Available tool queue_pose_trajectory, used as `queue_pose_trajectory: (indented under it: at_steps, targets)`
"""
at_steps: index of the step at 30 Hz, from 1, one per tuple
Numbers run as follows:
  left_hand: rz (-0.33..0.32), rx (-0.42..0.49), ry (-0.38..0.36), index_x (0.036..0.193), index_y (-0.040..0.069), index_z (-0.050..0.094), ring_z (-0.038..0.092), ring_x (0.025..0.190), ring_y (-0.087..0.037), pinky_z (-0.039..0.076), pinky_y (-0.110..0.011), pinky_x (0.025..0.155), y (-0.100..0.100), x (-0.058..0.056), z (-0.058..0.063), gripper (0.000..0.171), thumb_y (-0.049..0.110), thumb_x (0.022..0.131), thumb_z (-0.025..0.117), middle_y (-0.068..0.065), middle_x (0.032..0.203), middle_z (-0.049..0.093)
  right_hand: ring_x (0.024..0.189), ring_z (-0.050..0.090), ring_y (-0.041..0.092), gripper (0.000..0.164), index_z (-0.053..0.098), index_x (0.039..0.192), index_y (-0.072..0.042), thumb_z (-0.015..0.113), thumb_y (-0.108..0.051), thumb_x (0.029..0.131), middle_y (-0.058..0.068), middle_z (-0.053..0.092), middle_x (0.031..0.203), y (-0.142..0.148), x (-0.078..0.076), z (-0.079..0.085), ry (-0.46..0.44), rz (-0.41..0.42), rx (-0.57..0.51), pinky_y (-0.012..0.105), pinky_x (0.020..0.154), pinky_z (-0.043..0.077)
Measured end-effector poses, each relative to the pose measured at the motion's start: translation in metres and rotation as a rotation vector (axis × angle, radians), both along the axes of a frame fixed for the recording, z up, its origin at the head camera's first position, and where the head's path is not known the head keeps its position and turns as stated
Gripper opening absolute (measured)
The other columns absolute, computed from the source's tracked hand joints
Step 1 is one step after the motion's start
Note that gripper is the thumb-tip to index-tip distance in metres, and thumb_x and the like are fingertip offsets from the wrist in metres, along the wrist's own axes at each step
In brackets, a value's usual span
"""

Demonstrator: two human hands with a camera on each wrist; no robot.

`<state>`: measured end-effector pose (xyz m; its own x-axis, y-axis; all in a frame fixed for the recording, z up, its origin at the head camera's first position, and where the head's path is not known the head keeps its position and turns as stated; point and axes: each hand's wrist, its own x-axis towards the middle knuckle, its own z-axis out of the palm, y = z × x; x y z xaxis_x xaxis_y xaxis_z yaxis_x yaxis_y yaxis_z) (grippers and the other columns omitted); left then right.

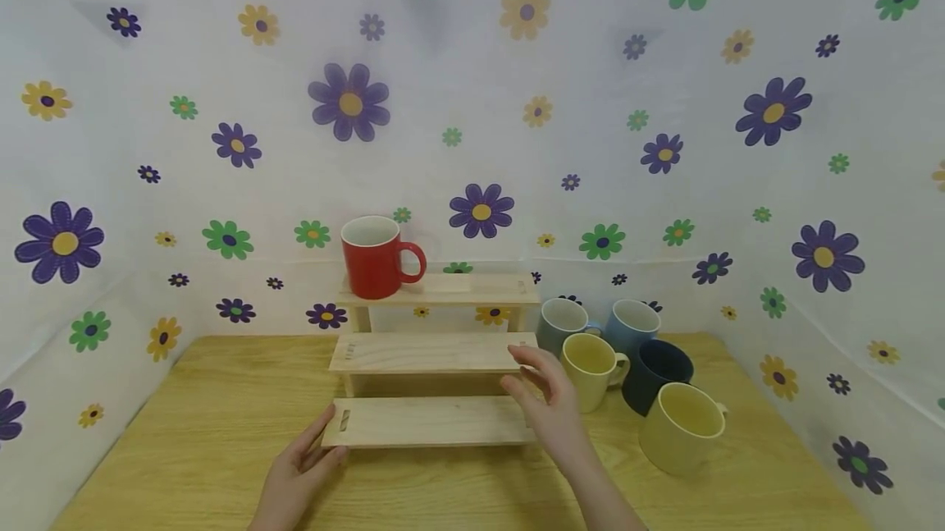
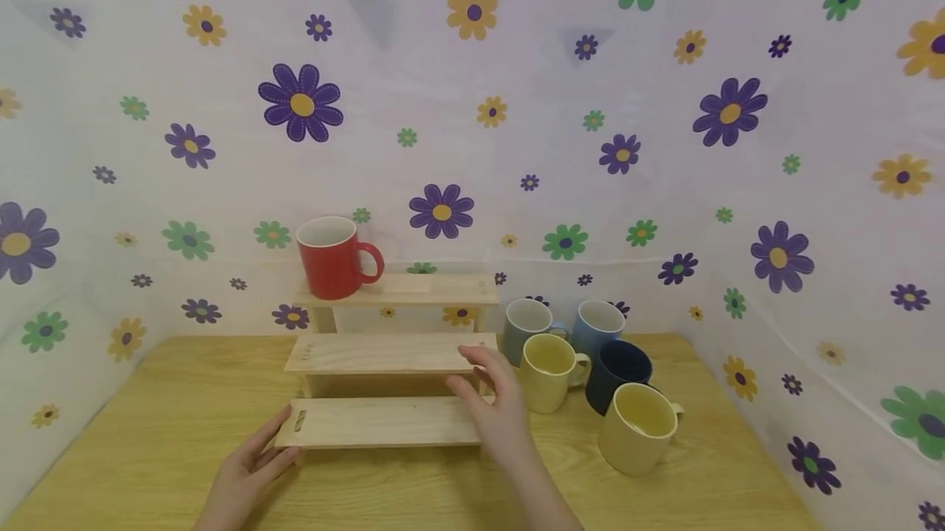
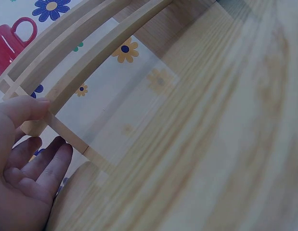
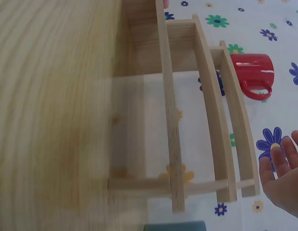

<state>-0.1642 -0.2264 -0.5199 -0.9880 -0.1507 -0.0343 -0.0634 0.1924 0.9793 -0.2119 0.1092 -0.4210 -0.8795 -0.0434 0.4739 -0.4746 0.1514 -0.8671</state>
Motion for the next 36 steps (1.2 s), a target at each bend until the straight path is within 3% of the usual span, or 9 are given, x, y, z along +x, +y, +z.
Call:
queue_pose_trajectory:
  at_steps: [5, 12, 16, 22, 28, 32, 36]
  targets:
    - [0.003, 0.004, 0.003, 0.159, 0.011, 0.042, 0.052, 0.136, -0.042, 0.053, -0.018, 0.091, 0.001, 0.0, 0.0, 0.07, 0.018, 0.097, 0.075, -0.021, 0.165, 0.031, 0.116, 0.058, 0.001, 0.037, 0.067, 0.127, 0.005, 0.074, 0.004, 0.091, 0.017, 0.066, 0.126, 0.021, 0.012, -0.006, 0.029, -0.027, 0.076, 0.018, 0.101, 0.049]
    - [0.019, 0.0, -0.013, 0.158, 0.011, 0.044, 0.058, 0.127, -0.022, 0.053, -0.015, 0.089, 0.001, -0.001, 0.0, 0.07, 0.019, 0.096, 0.076, -0.017, 0.164, 0.035, 0.113, 0.059, 0.0, 0.038, 0.067, 0.127, 0.003, 0.074, 0.006, 0.09, 0.016, 0.068, 0.125, 0.047, 0.027, -0.016, 0.054, -0.081, 0.15, 0.017, 0.095, 0.051]
    - [0.02, 0.001, -0.023, 0.158, 0.012, 0.045, 0.059, 0.125, -0.018, 0.053, -0.015, 0.088, 0.001, -0.001, 0.0, 0.071, 0.02, 0.095, 0.077, -0.016, 0.164, 0.035, 0.11, 0.058, -0.004, 0.038, 0.069, 0.125, 0.002, 0.075, 0.008, 0.088, 0.014, 0.069, 0.122, 0.063, 0.033, -0.022, 0.072, -0.143, 0.204, 0.015, 0.092, 0.052]
    - [0.021, 0.005, -0.038, 0.158, 0.012, 0.044, 0.058, 0.126, -0.018, 0.053, -0.015, 0.088, 0.002, -0.002, 0.002, 0.072, 0.021, 0.095, 0.077, -0.016, 0.164, 0.034, 0.105, 0.058, -0.001, 0.05, 0.072, 0.121, -0.001, 0.085, 0.01, 0.074, 0.01, 0.071, 0.115, 0.091, 0.037, -0.028, 0.26, -0.248, 0.407, 0.011, 0.086, 0.049]
    - [0.019, -0.012, -0.038, 0.159, 0.012, 0.042, 0.053, 0.133, -0.03, 0.053, -0.015, 0.088, 0.002, -0.001, 0.003, 0.072, 0.022, 0.096, 0.076, -0.02, 0.165, 0.031, 0.103, 0.061, 0.011, 0.061, 0.071, 0.12, -0.004, 0.091, 0.007, 0.063, 0.006, 0.07, 0.114, 0.119, 0.036, -0.029, 0.411, -0.273, 0.603, 0.003, 0.096, 0.037]
    - [0.015, -0.012, -0.041, 0.159, 0.012, 0.042, 0.059, 0.127, -0.022, 0.053, -0.015, 0.087, 0.002, -0.001, 0.003, 0.072, 0.022, 0.096, 0.076, -0.021, 0.166, 0.03, 0.104, 0.062, 0.02, 0.062, 0.071, 0.119, -0.003, 0.091, 0.007, 0.061, 0.007, 0.071, 0.113, 0.136, 0.038, -0.029, 0.408, -0.297, 0.663, 0.001, 0.102, 0.031]
    - [0.011, -0.003, -0.046, 0.159, 0.012, 0.041, 0.06, 0.123, -0.013, 0.053, -0.015, 0.087, 0.002, -0.001, 0.003, 0.072, 0.021, 0.096, 0.076, -0.021, 0.166, 0.03, 0.103, 0.062, 0.025, 0.06, 0.072, 0.12, -0.004, 0.092, 0.006, 0.064, 0.008, 0.071, 0.114, 0.152, 0.044, -0.026, 0.33, -0.368, 0.715, -0.002, 0.1, 0.027]
